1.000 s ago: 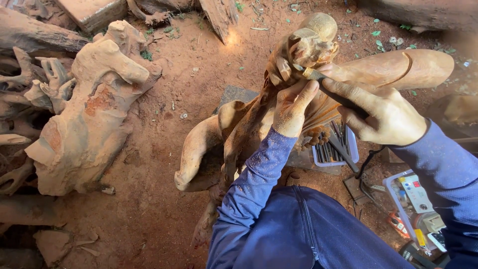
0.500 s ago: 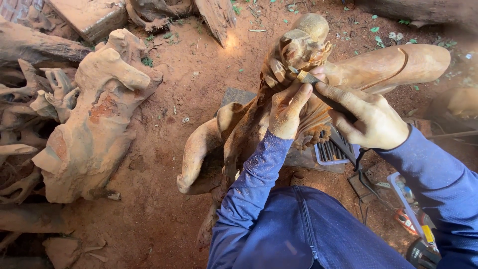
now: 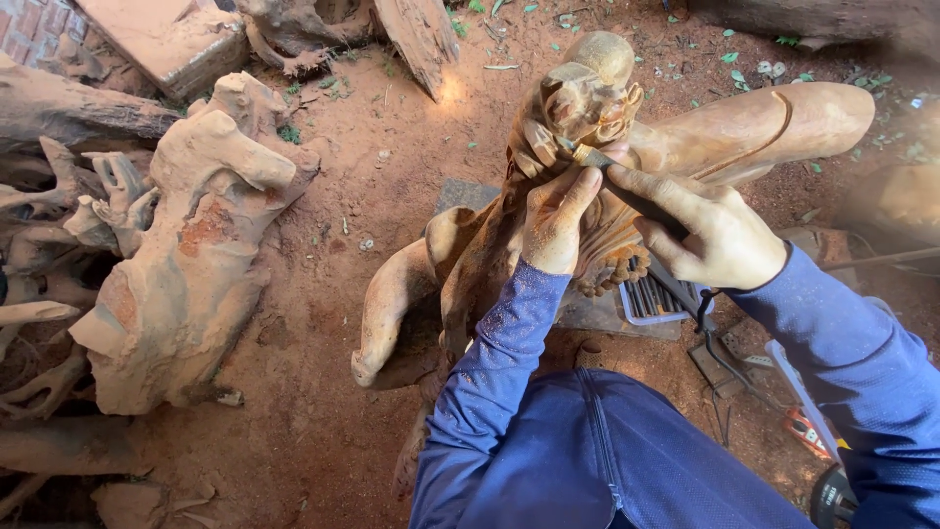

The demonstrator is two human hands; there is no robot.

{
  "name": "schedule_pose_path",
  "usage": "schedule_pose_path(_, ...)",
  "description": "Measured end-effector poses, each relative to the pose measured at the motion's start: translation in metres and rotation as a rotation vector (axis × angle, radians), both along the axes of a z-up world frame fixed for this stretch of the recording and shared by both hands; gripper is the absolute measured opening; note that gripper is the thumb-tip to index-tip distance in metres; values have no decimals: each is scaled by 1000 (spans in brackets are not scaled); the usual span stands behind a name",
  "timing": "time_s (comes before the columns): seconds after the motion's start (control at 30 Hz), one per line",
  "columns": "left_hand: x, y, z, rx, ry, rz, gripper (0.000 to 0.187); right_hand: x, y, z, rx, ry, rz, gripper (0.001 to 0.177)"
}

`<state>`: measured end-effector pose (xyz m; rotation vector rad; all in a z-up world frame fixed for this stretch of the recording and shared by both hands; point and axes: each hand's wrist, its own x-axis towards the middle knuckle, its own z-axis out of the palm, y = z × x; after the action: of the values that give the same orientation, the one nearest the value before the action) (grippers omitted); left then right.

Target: Using a handheld rotary tool to carve intricate details into a large wooden sculpture

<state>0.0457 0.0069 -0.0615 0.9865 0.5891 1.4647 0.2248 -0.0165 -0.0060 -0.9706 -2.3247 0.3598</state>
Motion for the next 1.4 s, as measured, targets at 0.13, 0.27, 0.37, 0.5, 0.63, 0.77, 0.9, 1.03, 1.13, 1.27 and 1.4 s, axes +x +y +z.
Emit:
schedule_pose_path(0.13,0,-1,-2,-38,-73,-42,29,-7,-4,1,-29,75,-7,57)
schedule_pose_path(0.27,-16,-17,44,3,126,52,28,-27,-27,-15,-75,305,-90,56)
schedule_pose_path(0.37,-35,-23,44,3,273,-14,17,-46,-50,-33,-318,491,-209,68)
schedule_pose_path(0.5,-50,-27,44,-7,279,-81,16,-82,-63,-30,-588,982,-31,67)
schedule_pose_path(0.63,-60,-17,37,23,234,-83,21,-97,-54,-28,-531,964,-64,66)
schedule_pose_path(0.77,-62,-4,44,30,167,-114,20,-115,-49,-7,-477,934,-117,67)
schedule_pose_path(0.9,-63,3,41,11,79,-131,21,-129,-43,-18,-413,954,-141,66)
schedule_pose_path(1.03,-59,17,9,-26,77,-174,23,-130,-42,-33,-381,973,-151,65)
schedule_pose_path(1.13,-61,17,9,-57,81,-200,23,-132,-43,-28,-408,965,-199,65)
schedule_pose_path(1.27,-60,19,5,-67,40,-222,22,-128,-42,-35,-413,965,-214,66)
schedule_pose_path(1.4,-63,12,28,-88,-87,-249,19,-143,-43,-23,-340,972,-241,65)
